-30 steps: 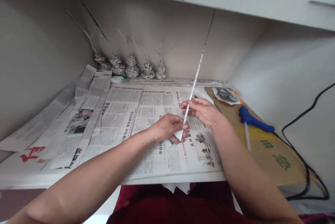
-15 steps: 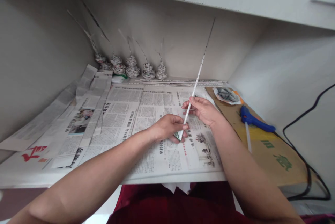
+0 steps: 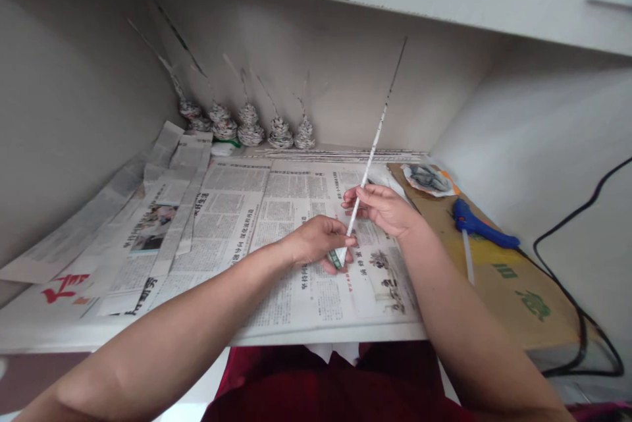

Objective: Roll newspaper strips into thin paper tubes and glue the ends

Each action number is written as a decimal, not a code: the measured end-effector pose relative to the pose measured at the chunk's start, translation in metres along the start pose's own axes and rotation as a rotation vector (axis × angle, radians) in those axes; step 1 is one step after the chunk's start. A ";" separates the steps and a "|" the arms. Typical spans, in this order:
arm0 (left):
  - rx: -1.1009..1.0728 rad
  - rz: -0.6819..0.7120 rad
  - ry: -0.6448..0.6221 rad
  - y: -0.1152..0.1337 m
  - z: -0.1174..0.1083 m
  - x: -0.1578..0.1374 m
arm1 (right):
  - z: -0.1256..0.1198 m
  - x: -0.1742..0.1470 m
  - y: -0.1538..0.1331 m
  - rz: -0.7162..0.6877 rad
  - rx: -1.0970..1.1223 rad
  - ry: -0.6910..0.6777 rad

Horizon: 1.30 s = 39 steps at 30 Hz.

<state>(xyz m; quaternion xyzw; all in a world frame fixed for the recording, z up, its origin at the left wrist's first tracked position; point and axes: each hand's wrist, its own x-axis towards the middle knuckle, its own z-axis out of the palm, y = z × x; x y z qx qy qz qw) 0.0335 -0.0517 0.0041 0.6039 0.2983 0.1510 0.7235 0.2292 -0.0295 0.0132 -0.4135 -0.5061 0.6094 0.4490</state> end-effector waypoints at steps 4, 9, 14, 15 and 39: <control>0.005 -0.006 0.003 0.000 0.000 0.000 | -0.001 0.004 0.004 0.005 0.008 0.075; 0.008 -0.015 0.017 0.002 0.001 -0.001 | 0.000 0.001 0.000 0.011 0.016 0.068; -0.003 -0.038 0.018 0.004 0.002 -0.001 | -0.002 0.000 -0.002 -0.022 -0.007 0.034; -0.006 -0.041 0.018 0.004 0.002 -0.001 | -0.002 0.001 -0.002 -0.031 -0.008 0.071; 0.187 0.075 0.496 0.013 -0.059 0.000 | 0.011 0.016 0.007 -0.048 0.123 0.317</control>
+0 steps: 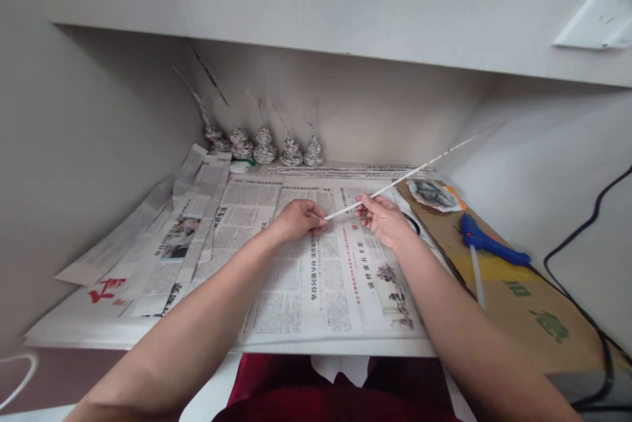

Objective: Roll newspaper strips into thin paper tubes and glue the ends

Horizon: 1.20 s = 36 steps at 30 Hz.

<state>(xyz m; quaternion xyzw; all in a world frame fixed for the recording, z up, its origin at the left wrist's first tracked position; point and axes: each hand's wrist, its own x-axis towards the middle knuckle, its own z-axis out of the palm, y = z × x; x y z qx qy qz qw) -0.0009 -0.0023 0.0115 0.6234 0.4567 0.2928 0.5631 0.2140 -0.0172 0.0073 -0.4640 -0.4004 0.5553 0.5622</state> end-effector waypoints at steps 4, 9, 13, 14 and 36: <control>-0.009 -0.009 0.077 0.001 -0.027 -0.002 | 0.015 -0.001 0.000 0.038 0.019 -0.073; -0.069 0.033 0.116 -0.004 -0.070 -0.010 | 0.037 -0.006 0.002 0.107 -0.019 -0.228; -0.289 -0.008 0.149 -0.013 -0.083 -0.013 | 0.053 -0.022 0.008 0.103 -0.049 -0.259; -0.357 0.002 0.157 -0.014 -0.083 -0.013 | 0.056 -0.027 0.010 0.077 -0.054 -0.244; -1.317 0.054 0.699 -0.008 -0.089 0.003 | 0.134 -0.116 0.026 -0.227 -0.565 -0.410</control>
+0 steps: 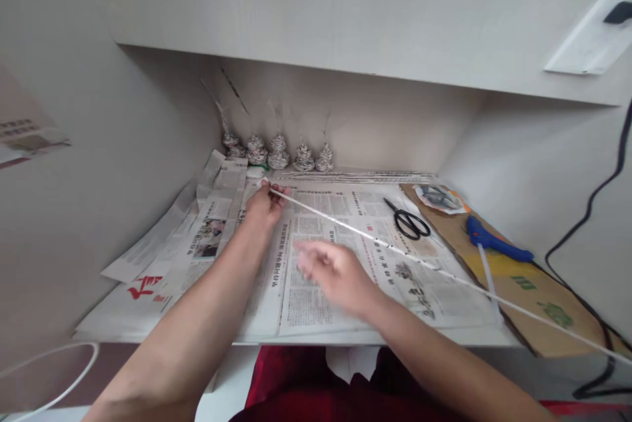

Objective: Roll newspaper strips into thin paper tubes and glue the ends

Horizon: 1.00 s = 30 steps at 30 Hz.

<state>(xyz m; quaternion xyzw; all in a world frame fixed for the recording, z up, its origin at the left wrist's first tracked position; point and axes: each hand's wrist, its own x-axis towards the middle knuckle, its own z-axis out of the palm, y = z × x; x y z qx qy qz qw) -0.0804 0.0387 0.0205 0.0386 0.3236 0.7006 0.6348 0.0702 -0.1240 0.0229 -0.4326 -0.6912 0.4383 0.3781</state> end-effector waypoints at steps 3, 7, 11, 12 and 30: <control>-0.050 0.027 0.025 -0.003 0.000 0.001 | -0.002 -0.042 -0.017 -0.469 -0.623 0.058; -0.087 0.002 -0.015 -0.006 0.000 -0.003 | -0.026 -0.063 -0.010 -0.312 -1.142 0.366; -0.091 -0.017 -0.024 -0.005 0.000 -0.005 | -0.040 -0.079 0.015 0.040 -1.142 0.297; -0.087 -0.025 -0.031 -0.005 0.000 -0.006 | -0.040 -0.084 0.018 0.085 -1.102 0.293; -0.066 -0.065 -0.080 -0.001 0.005 -0.016 | -0.049 -0.112 0.009 0.372 -0.699 0.203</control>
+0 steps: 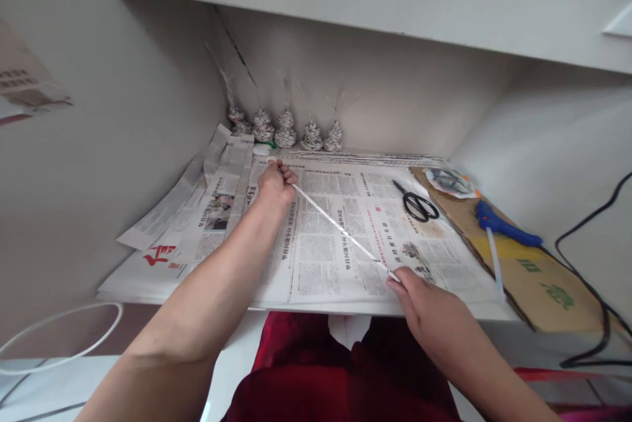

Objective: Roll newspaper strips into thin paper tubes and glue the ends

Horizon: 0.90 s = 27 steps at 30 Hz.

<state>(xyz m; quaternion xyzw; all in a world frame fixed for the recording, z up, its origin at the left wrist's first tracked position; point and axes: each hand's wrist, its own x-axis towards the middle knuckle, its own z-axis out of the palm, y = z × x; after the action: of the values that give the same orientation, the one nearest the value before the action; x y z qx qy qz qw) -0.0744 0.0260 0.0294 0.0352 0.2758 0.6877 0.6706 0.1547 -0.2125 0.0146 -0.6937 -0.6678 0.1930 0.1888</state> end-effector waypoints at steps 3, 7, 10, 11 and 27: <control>0.010 -0.010 -0.011 0.000 0.001 -0.002 | -0.002 -0.003 0.002 0.070 0.261 -0.209; 0.005 -0.045 -0.053 0.000 0.003 -0.007 | 0.000 -0.006 0.007 0.368 1.028 -0.690; 0.001 -0.054 -0.076 0.001 0.003 -0.007 | 0.001 -0.006 0.007 0.422 1.209 -0.841; 0.003 -0.051 -0.074 0.001 0.002 -0.006 | 0.000 -0.006 0.005 0.400 1.167 -0.837; 0.057 0.030 0.000 0.003 0.001 -0.002 | -0.007 -0.015 0.016 0.039 0.178 -0.303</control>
<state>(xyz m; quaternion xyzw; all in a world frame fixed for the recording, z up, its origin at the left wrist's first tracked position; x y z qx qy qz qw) -0.0763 0.0249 0.0325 0.0584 0.2946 0.6895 0.6591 0.1716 -0.2284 0.0120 -0.6500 -0.6553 0.3572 0.1431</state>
